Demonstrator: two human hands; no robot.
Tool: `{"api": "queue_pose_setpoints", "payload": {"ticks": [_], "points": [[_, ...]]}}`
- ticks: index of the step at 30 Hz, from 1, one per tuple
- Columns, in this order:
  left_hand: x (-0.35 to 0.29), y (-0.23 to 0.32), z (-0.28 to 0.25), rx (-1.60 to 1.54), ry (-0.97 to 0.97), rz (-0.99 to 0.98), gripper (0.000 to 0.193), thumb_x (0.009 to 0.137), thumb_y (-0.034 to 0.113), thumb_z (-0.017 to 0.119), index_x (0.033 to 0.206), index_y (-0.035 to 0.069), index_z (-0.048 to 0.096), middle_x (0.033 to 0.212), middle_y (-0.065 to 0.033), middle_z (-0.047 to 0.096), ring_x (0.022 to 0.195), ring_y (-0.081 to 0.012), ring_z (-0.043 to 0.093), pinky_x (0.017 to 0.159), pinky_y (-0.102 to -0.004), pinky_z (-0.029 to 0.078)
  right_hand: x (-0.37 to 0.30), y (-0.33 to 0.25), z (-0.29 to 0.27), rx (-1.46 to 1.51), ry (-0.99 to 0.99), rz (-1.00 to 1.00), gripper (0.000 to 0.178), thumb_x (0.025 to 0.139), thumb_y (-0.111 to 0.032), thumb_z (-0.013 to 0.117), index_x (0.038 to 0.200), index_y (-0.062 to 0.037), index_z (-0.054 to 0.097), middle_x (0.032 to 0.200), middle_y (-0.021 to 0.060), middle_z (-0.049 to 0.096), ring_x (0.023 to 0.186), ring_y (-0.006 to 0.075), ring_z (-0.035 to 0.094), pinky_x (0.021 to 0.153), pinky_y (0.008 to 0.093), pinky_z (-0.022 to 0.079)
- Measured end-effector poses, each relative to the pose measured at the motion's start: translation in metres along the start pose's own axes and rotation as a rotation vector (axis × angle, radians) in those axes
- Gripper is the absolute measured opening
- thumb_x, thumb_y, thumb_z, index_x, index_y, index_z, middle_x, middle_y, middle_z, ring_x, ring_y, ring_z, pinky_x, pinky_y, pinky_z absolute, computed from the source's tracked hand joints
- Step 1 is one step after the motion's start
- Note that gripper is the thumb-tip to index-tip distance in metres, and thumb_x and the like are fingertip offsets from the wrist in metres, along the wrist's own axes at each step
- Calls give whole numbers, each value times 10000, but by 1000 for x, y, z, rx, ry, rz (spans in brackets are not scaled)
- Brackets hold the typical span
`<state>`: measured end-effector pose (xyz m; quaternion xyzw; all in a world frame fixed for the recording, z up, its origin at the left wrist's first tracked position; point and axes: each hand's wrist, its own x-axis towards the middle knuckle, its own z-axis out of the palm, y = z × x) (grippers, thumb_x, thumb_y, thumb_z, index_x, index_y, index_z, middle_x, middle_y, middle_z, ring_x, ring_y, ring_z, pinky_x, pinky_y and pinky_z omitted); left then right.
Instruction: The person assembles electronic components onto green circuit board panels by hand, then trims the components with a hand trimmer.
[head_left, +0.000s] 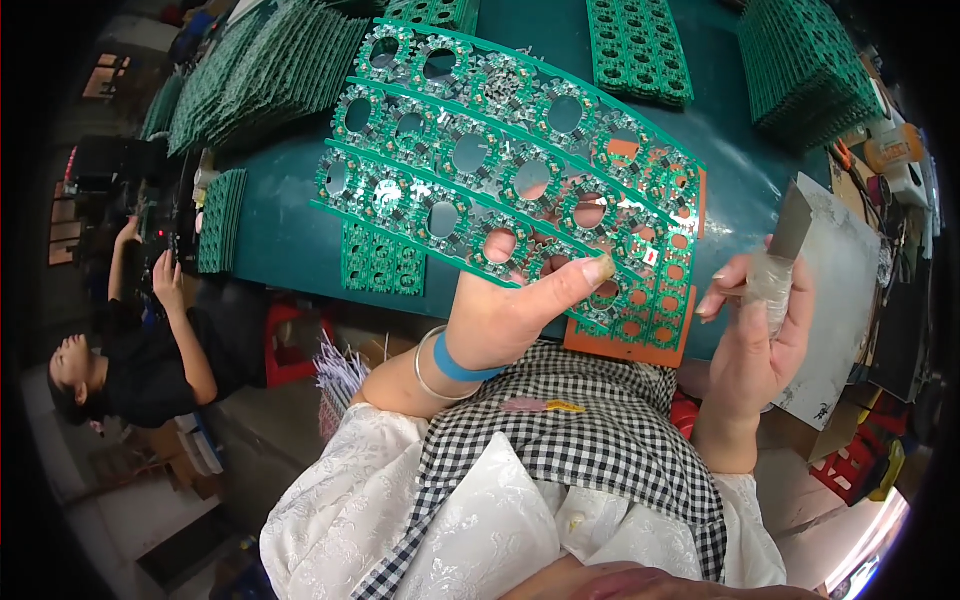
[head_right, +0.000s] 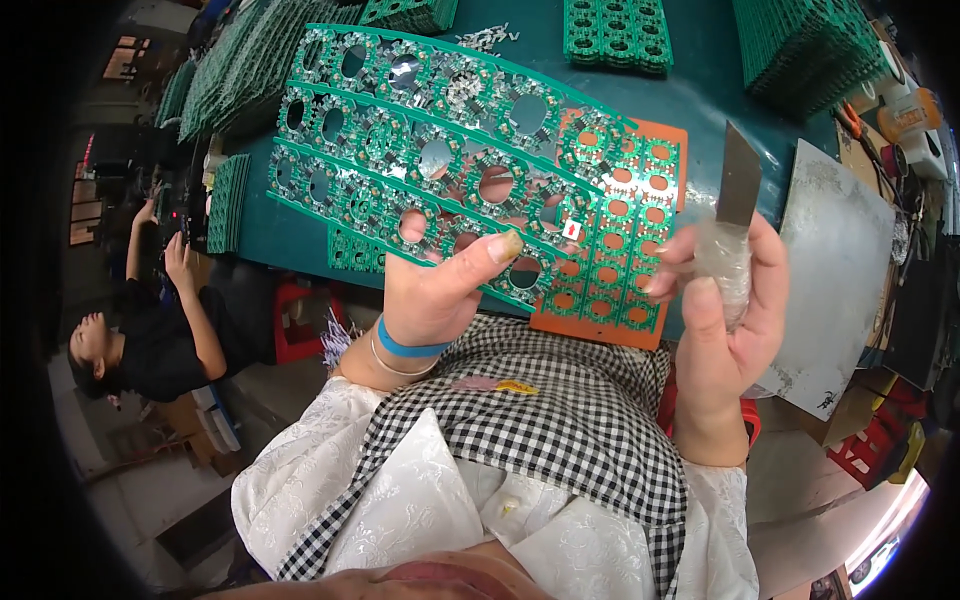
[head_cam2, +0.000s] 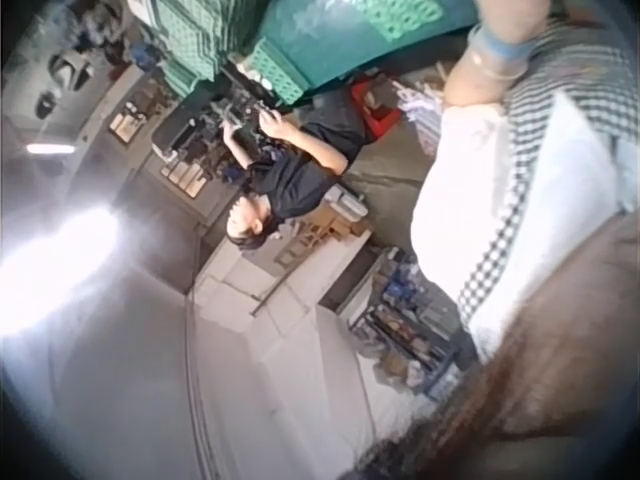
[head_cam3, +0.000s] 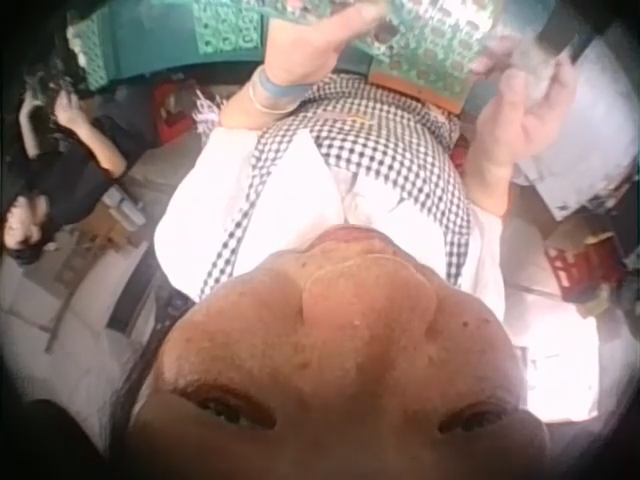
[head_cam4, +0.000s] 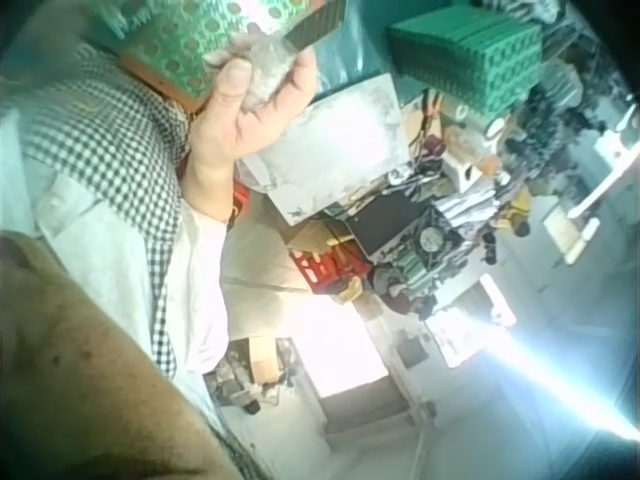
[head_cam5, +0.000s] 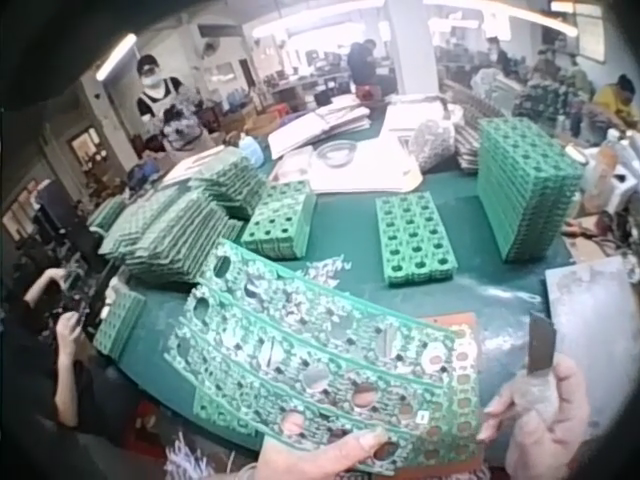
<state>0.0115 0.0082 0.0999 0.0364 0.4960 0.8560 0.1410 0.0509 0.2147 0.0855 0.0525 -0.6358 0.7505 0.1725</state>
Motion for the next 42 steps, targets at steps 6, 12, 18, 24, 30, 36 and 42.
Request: {"api": "queue_pose_setpoints", "payload": {"ticks": [6,12,18,24,30,36,42], "points": [[3,-10,1,69,-10,120,494,843,-50,645,1291,20,448,1176,-79,583,1023,-161,608,833,-302,536,3,2,-9,-33,16,13,477,942,-185,556,1327,49,400,986,157,583,740,170,547,661,283,473],[4,1,-2,30,35,97,495,830,-56,651,1279,16,454,1156,-84,589,987,-166,622,796,-306,551,7,6,-5,-35,11,16,486,938,-188,567,1331,45,403,993,154,583,742,167,546,658,274,467],[10,50,-50,92,169,169,478,805,-51,673,1236,37,487,1127,-77,595,890,-174,632,674,-320,564,0,17,-33,-59,74,-3,461,925,-120,571,1333,27,412,1008,150,610,726,155,561,635,263,462],[-7,100,-145,198,273,198,457,790,-40,677,1210,33,514,1076,-93,639,888,-194,658,663,-321,583,-1,19,-44,-115,89,42,427,922,-110,577,1307,15,441,985,128,598,727,140,554,624,249,449],[-31,148,-220,266,464,344,422,782,-69,680,1157,60,538,1033,-83,651,888,-197,652,645,-322,555,1,16,-37,-179,-23,113,378,933,-83,561,1288,-3,461,976,80,593,729,103,534,633,225,430],[-32,203,-286,349,715,321,282,826,13,690,1082,63,582,951,-47,662,818,-171,640,637,-310,546,2,15,-29,-305,-82,172,363,914,-67,592,1257,-8,490,970,62,597,739,92,551,653,209,445],[-18,246,-328,202,728,393,169,871,198,707,969,114,598,841,9,624,728,-152,610,592,-284,527,-2,24,-29,-450,-134,107,332,901,-41,602,1218,2,516,998,45,597,812,95,579,705,226,483]]}}
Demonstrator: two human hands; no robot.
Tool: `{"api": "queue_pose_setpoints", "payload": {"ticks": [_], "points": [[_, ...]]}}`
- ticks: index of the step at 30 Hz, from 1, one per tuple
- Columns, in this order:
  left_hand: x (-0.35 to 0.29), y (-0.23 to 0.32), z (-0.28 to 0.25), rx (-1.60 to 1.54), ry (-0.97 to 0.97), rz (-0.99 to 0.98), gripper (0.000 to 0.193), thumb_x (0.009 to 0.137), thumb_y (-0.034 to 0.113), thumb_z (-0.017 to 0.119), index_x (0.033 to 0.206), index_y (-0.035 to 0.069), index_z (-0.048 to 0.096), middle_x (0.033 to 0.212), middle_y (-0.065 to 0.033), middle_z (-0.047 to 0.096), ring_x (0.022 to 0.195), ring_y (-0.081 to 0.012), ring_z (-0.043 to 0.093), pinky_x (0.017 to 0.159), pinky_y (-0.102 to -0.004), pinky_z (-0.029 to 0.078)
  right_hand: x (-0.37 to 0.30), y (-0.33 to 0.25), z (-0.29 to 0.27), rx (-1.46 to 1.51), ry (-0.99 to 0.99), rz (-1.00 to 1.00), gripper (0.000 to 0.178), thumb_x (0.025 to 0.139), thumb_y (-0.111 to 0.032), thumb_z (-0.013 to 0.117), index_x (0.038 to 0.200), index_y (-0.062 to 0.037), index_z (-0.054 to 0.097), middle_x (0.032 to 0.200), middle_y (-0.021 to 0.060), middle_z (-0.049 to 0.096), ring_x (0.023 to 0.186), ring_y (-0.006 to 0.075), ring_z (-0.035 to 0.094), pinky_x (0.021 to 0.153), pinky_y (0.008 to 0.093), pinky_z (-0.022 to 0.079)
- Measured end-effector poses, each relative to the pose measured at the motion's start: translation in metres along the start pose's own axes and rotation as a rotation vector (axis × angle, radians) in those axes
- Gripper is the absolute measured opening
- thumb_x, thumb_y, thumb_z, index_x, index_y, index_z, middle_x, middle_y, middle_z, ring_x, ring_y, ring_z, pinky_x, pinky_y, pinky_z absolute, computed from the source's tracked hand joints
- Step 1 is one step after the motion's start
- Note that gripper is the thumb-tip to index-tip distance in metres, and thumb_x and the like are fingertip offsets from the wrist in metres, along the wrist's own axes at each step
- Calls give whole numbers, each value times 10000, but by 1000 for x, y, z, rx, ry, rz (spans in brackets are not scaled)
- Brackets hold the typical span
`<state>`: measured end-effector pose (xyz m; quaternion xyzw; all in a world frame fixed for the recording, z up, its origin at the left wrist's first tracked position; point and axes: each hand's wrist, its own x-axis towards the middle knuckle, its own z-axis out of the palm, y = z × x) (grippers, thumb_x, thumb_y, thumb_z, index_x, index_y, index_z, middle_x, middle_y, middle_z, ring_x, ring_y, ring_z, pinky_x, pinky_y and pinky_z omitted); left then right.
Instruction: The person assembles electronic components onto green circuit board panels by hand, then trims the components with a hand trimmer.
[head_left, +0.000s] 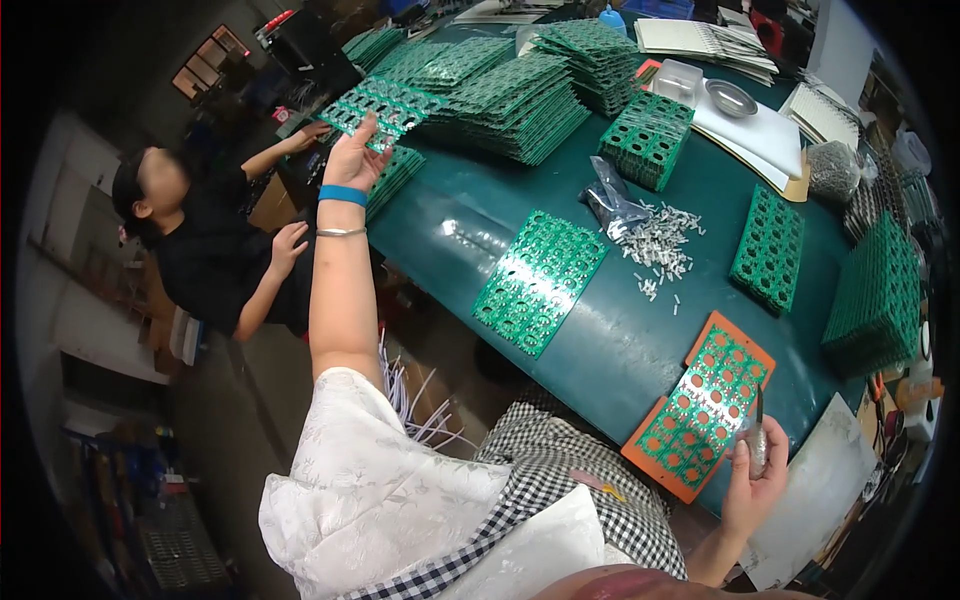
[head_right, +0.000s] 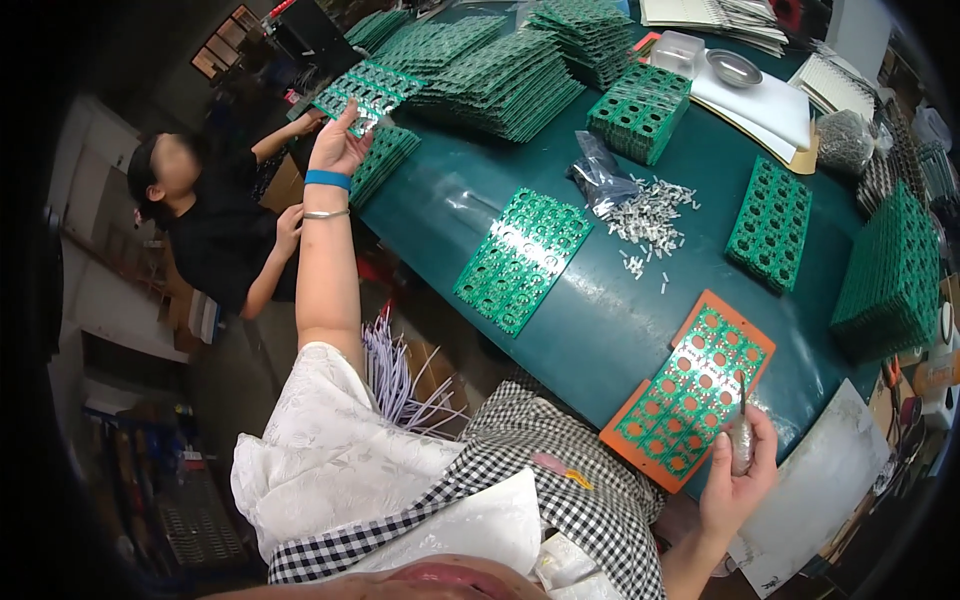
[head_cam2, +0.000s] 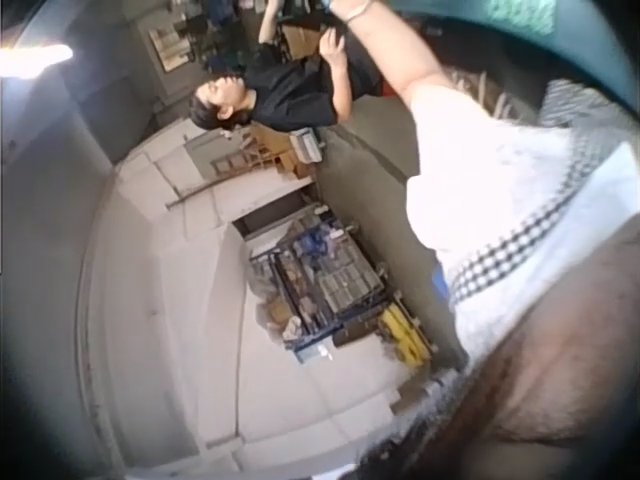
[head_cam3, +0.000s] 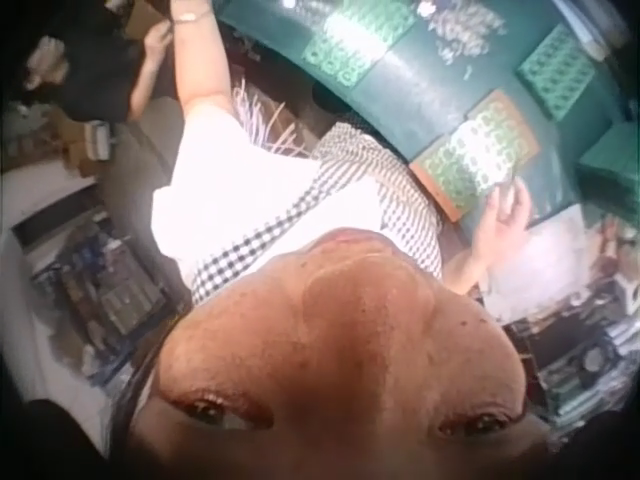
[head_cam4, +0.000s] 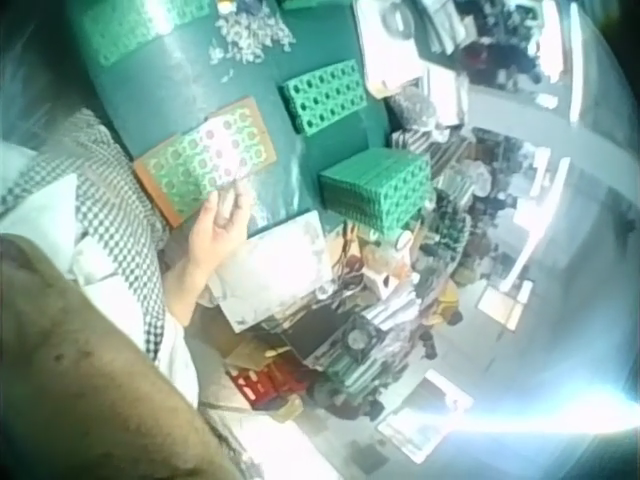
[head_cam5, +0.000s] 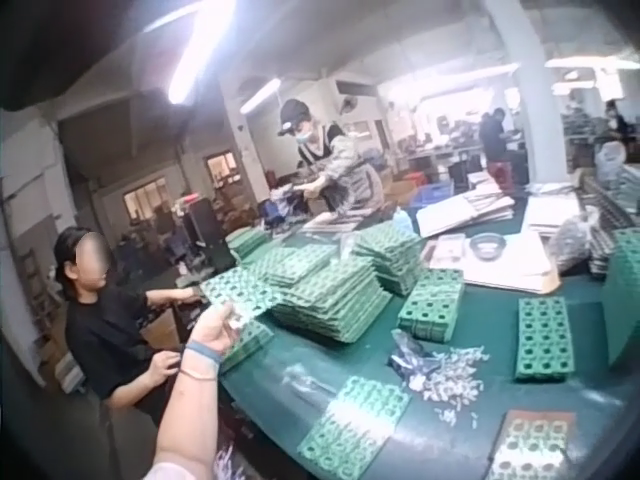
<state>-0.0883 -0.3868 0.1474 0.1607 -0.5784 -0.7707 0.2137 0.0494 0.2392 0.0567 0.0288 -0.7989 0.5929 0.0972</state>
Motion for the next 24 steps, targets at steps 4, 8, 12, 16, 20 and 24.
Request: {"api": "queue_pose_setpoints", "payload": {"ticks": [4,8,12,16,20,24], "points": [[47,-8,21,-142,108,90,224,863,255,718,929,111,559,873,-22,599,737,-186,611,575,-295,521,7,-12,7,-15,-79,77,303,860,-6,617,1153,34,552,1041,76,603,891,125,583,785,256,487],[115,-3,37,-159,205,-38,382,830,253,751,1010,29,499,887,-107,551,725,-238,582,578,-304,525,5,-17,12,-31,-59,92,301,837,13,618,1134,38,571,996,87,626,854,126,598,775,262,493],[150,-14,35,-177,214,39,516,792,278,782,1070,-8,454,899,-121,528,694,-248,571,558,-320,530,7,-18,18,-85,-58,75,310,810,24,621,1117,42,587,974,103,642,861,144,608,773,275,497],[171,-27,45,-107,344,105,661,757,299,807,1148,-13,375,887,-106,527,670,-230,552,545,-352,529,7,-14,15,-196,-74,50,324,790,32,627,1111,45,588,966,125,644,859,166,613,780,285,496],[173,-34,41,-73,394,128,662,738,299,826,1116,-61,419,907,-138,567,615,-226,550,519,-346,522,7,-17,17,-208,-84,66,331,783,36,629,1111,44,586,965,132,646,860,174,619,783,288,495],[185,-41,30,62,445,61,598,738,361,817,984,-58,468,832,-133,596,634,-237,582,525,-332,535,8,-19,20,-212,-108,86,332,780,36,635,1108,44,586,971,135,649,858,183,624,788,295,494]]}}
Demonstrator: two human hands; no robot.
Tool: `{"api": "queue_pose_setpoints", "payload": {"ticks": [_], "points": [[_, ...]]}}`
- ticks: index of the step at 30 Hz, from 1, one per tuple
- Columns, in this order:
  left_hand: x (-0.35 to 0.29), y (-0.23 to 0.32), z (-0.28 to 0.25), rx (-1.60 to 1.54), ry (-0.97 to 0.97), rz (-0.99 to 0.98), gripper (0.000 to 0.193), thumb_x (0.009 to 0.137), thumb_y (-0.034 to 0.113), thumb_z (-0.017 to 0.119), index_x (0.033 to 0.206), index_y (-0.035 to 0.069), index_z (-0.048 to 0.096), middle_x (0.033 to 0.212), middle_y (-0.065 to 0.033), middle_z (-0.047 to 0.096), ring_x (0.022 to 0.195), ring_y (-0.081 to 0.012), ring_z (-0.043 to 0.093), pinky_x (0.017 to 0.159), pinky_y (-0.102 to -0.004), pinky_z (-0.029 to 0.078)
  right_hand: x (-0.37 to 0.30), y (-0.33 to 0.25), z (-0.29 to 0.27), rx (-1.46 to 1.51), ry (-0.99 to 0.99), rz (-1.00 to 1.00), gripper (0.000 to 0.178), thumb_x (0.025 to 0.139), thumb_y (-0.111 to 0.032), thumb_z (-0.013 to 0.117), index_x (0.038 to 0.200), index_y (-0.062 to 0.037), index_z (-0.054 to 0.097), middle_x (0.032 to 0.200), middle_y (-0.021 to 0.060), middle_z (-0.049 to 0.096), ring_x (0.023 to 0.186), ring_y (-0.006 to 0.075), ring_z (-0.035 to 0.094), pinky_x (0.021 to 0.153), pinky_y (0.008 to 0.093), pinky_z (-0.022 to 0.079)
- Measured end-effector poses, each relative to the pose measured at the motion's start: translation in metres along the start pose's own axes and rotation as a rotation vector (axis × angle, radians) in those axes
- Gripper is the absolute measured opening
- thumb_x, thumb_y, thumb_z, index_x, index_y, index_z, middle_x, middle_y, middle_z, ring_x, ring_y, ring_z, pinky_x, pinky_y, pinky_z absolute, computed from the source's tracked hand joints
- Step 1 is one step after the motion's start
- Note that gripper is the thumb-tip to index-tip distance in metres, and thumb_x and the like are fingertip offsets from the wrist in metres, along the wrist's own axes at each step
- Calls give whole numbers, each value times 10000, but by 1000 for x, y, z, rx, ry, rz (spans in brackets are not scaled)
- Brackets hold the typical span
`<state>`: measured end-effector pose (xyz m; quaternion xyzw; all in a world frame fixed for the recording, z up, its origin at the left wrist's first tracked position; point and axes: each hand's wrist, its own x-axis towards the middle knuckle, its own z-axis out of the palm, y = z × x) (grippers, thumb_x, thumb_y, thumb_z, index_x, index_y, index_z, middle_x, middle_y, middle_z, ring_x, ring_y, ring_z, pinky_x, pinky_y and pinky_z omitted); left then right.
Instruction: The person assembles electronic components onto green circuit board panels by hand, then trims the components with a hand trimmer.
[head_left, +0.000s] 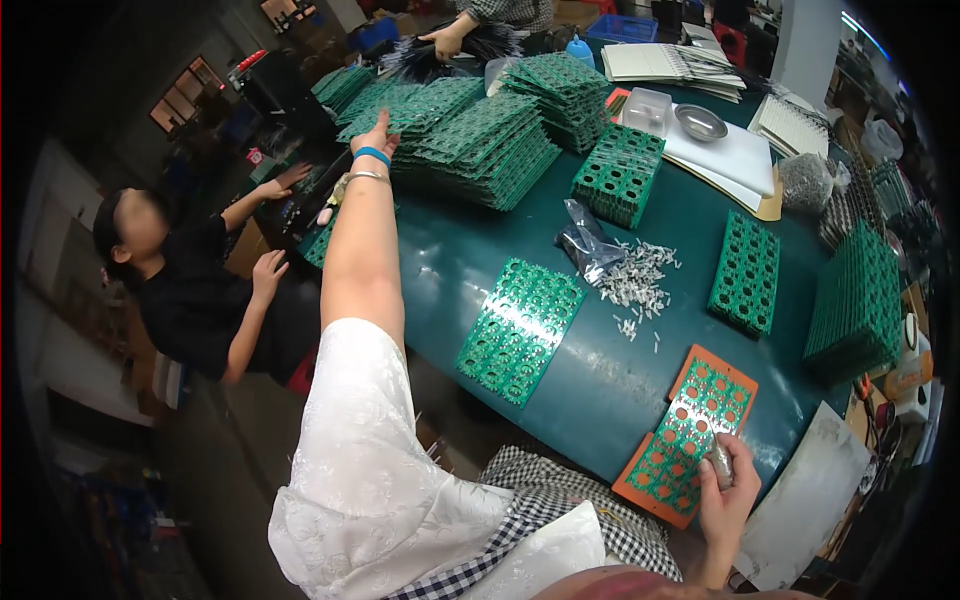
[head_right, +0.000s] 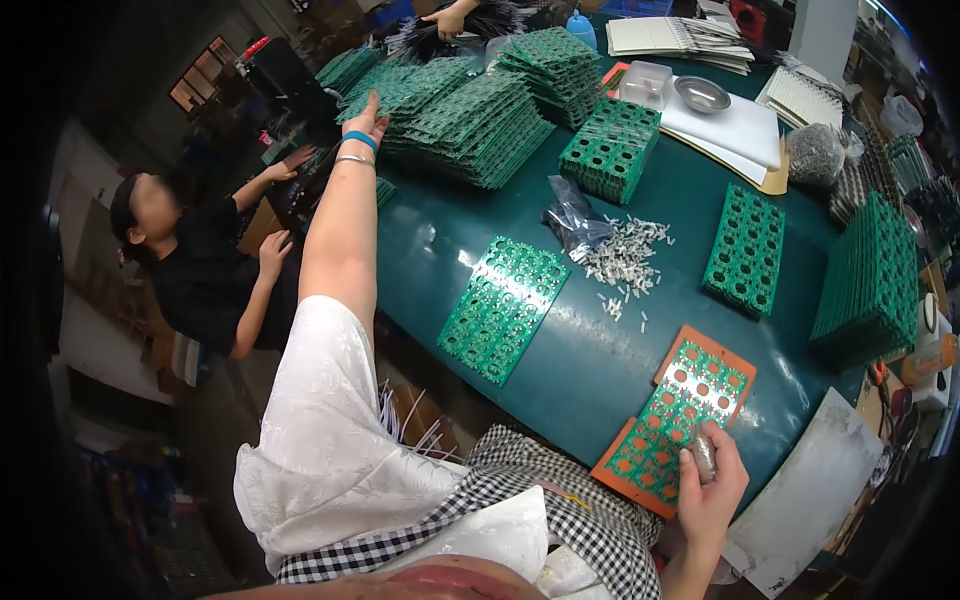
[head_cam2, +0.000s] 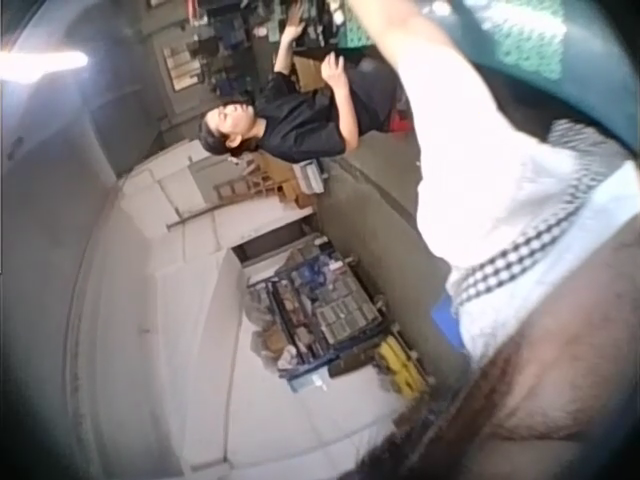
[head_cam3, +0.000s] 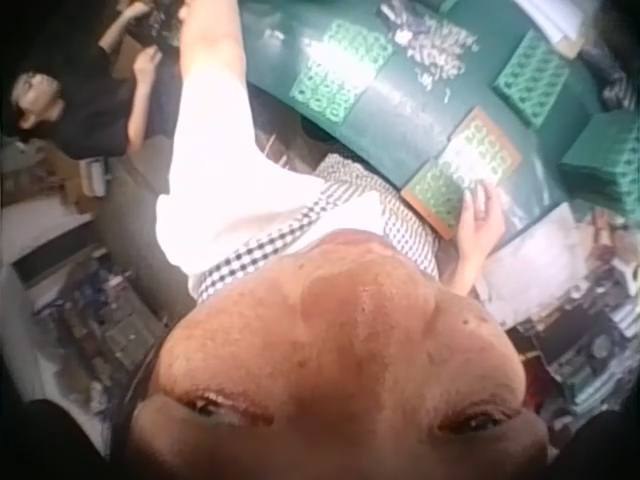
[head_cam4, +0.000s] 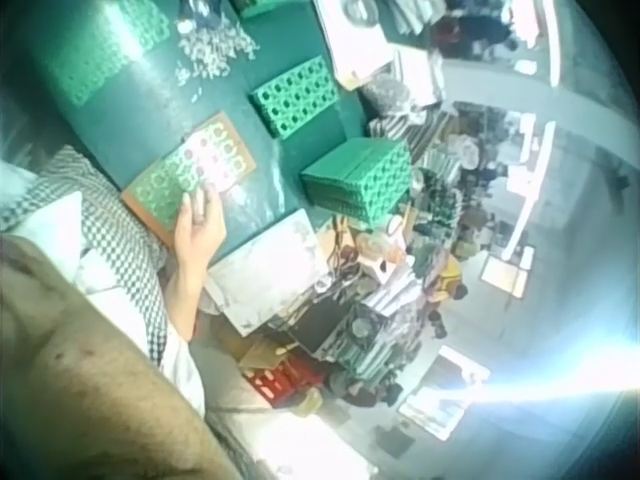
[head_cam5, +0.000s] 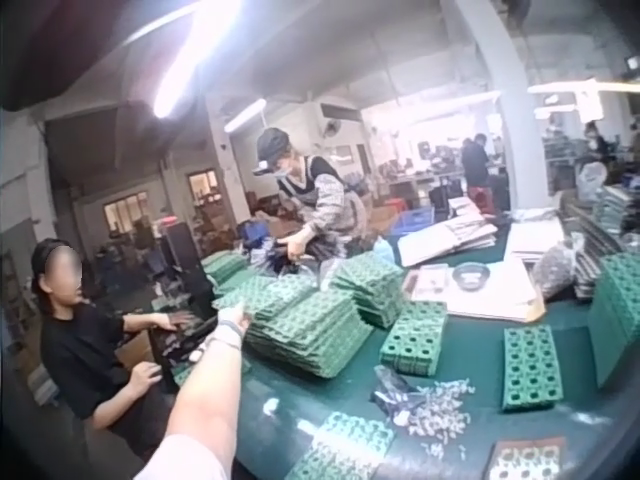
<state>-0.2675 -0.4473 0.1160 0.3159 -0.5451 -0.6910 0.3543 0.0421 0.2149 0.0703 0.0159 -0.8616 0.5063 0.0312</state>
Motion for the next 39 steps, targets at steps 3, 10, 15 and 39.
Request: {"api": "queue_pose_setpoints", "payload": {"ticks": [3,10,15,39], "points": [[8,7,-11,148,-42,-58,663,759,457,774,1009,-74,465,835,-152,601,618,-231,578,522,-319,531,0,2,0,-28,-13,-60,330,780,36,638,1106,41,586,972,137,651,863,188,627,789,297,493],[-10,2,3,59,41,-214,681,862,602,571,1189,19,437,916,-188,624,702,-270,622,529,-343,507,0,12,0,-67,-25,-103,329,807,62,600,1133,34,570,955,83,618,816,99,573,698,228,489],[1,10,-13,-1,22,-118,427,990,369,471,1134,-33,457,908,-239,615,689,-301,628,490,-353,505,-2,8,1,-25,-16,-104,321,793,47,623,1111,35,578,964,112,636,835,152,605,734,264,490],[-12,-8,-10,-89,75,-164,561,961,498,458,1259,22,442,991,-219,611,711,-332,640,505,-384,522,-1,-1,2,-47,-59,-62,331,802,39,631,1130,35,584,984,91,638,897,135,588,804,266,475]]}}
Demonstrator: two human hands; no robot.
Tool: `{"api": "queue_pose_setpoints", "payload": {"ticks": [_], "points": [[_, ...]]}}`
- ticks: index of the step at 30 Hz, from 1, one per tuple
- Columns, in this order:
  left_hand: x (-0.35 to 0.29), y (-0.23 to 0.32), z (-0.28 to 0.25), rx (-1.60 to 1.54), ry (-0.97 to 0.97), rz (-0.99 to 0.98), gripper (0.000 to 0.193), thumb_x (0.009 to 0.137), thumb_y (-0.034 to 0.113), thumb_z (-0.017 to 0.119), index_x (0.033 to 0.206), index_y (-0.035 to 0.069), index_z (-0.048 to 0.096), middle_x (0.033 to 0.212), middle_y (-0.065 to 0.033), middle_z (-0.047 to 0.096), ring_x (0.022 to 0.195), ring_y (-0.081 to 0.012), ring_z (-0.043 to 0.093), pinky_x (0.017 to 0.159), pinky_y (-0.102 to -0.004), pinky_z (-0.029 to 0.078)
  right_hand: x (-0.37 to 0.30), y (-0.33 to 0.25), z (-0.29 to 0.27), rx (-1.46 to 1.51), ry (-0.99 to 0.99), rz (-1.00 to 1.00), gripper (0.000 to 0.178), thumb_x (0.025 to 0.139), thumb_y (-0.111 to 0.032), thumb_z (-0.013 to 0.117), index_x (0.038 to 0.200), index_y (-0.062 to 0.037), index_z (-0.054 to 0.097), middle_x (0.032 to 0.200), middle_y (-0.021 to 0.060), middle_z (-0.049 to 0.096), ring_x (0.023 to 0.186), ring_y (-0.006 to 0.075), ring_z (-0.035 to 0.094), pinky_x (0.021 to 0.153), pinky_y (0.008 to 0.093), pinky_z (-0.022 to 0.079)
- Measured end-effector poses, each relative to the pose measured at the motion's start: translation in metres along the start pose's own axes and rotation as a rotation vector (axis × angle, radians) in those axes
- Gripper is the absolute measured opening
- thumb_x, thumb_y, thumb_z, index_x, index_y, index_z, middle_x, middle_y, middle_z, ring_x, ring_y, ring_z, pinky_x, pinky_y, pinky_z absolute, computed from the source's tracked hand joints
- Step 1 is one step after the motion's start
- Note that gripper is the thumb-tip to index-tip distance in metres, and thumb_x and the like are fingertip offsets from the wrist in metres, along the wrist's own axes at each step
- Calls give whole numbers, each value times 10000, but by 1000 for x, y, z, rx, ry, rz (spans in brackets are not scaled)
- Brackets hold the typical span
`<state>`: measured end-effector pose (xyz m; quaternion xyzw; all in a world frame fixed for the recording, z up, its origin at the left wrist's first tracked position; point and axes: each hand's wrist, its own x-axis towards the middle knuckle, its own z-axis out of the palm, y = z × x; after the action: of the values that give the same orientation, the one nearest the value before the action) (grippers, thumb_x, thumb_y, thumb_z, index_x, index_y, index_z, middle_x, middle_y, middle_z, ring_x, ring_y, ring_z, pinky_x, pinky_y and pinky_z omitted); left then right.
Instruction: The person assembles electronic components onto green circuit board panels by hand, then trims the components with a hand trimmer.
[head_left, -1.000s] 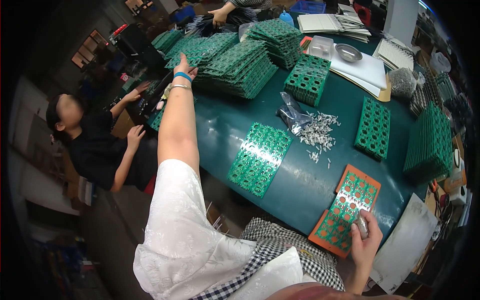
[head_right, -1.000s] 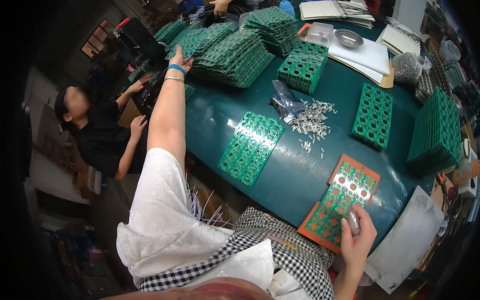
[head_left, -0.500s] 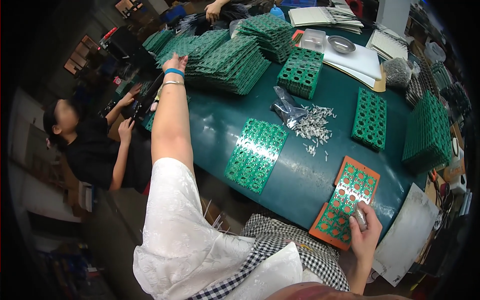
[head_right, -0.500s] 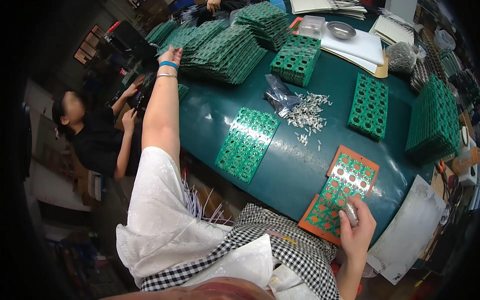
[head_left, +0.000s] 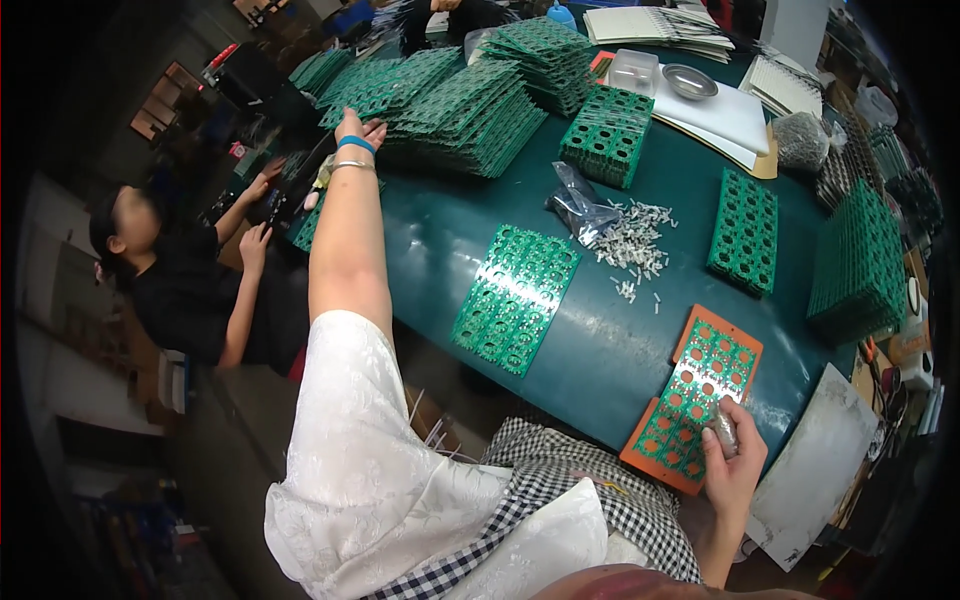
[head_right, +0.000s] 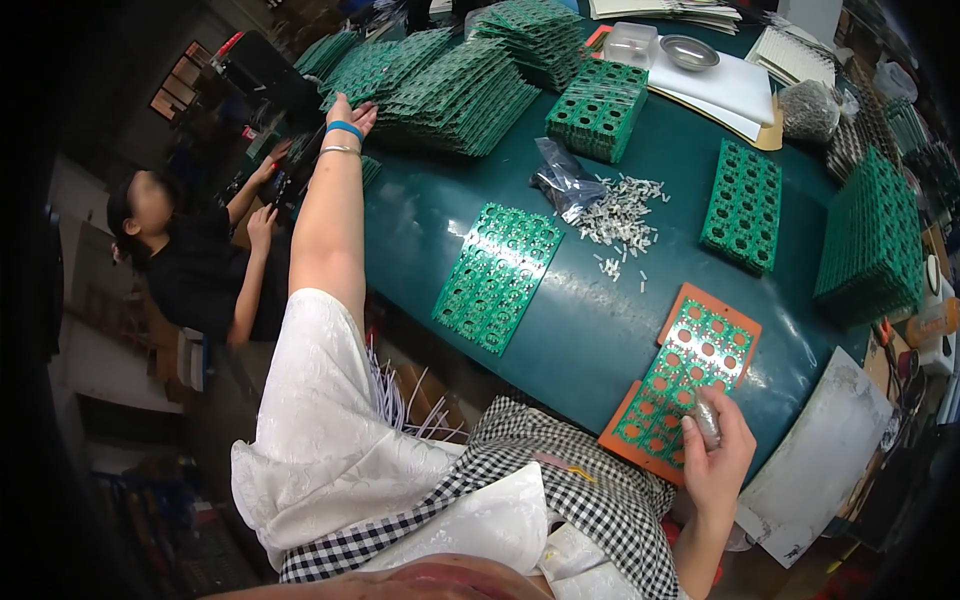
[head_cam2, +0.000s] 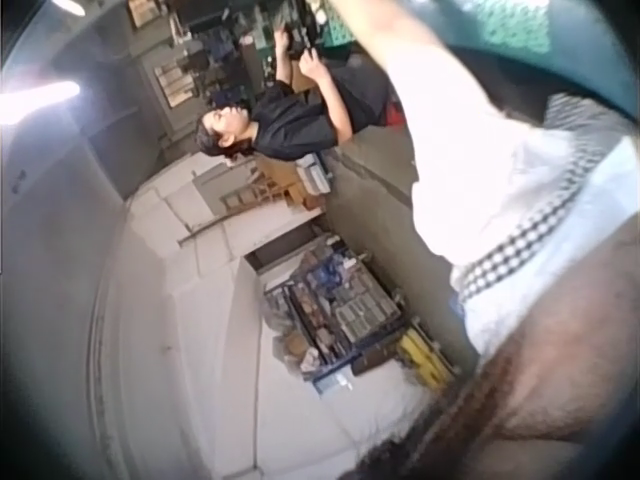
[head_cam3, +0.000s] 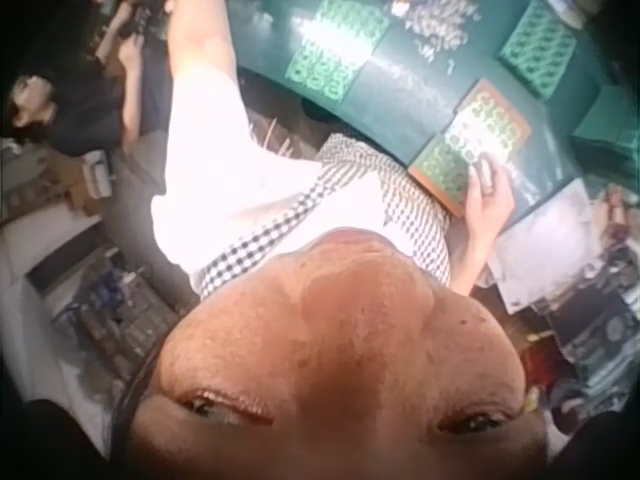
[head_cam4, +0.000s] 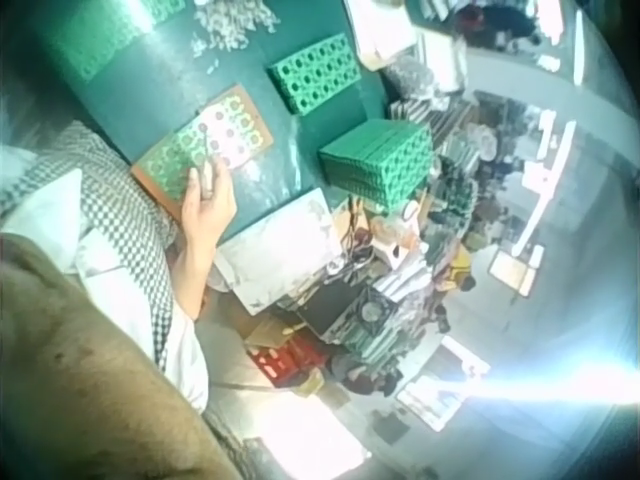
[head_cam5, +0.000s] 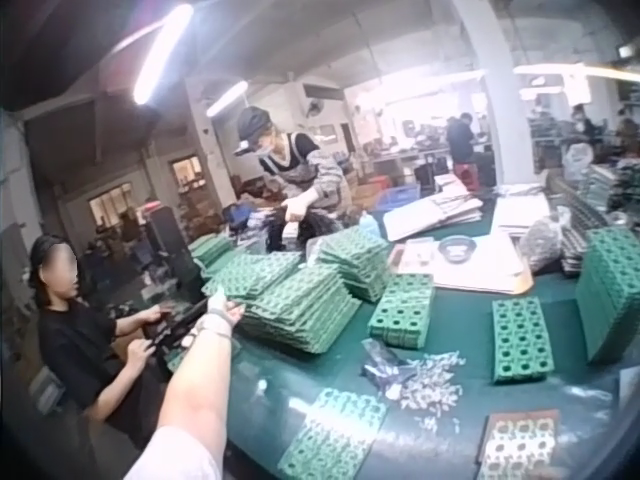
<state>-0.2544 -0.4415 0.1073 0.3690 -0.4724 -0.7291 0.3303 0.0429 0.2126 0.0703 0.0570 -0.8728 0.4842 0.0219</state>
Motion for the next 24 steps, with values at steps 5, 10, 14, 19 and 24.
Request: {"api": "queue_pose_setpoints", "payload": {"ticks": [5,10,14,19,24], "points": [[9,2,-9,79,142,109,428,931,419,558,1041,6,528,784,-134,583,580,-265,574,450,-347,466,-8,-1,-7,-27,-4,-11,347,806,35,623,1149,35,575,1014,113,647,928,149,598,817,273,474],[9,-13,-34,20,-101,156,267,879,265,647,947,26,548,786,-138,611,660,-286,599,555,-364,489,-2,1,-9,85,85,82,304,817,-22,646,1099,10,537,951,146,673,892,203,666,782,292,499],[0,-1,-32,213,-282,345,275,882,183,625,1120,47,613,971,-91,648,852,-209,596,691,-309,510,2,13,-40,21,208,-5,286,803,-71,667,1066,-15,569,977,165,653,916,303,651,802,333,492],[-90,-7,-39,307,-539,512,313,922,114,610,1225,46,579,1070,-13,618,861,-96,554,713,-230,471,-4,38,-88,-141,478,-54,263,805,-64,657,1055,-24,586,975,126,640,920,268,626,810,325,484],[-229,-6,-60,453,-730,642,226,955,104,569,1151,-4,596,1058,-48,625,871,-88,550,761,-219,447,-33,73,-155,-216,867,108,265,795,-93,677,1030,-24,576,964,102,648,915,233,627,823,321,485]]}}
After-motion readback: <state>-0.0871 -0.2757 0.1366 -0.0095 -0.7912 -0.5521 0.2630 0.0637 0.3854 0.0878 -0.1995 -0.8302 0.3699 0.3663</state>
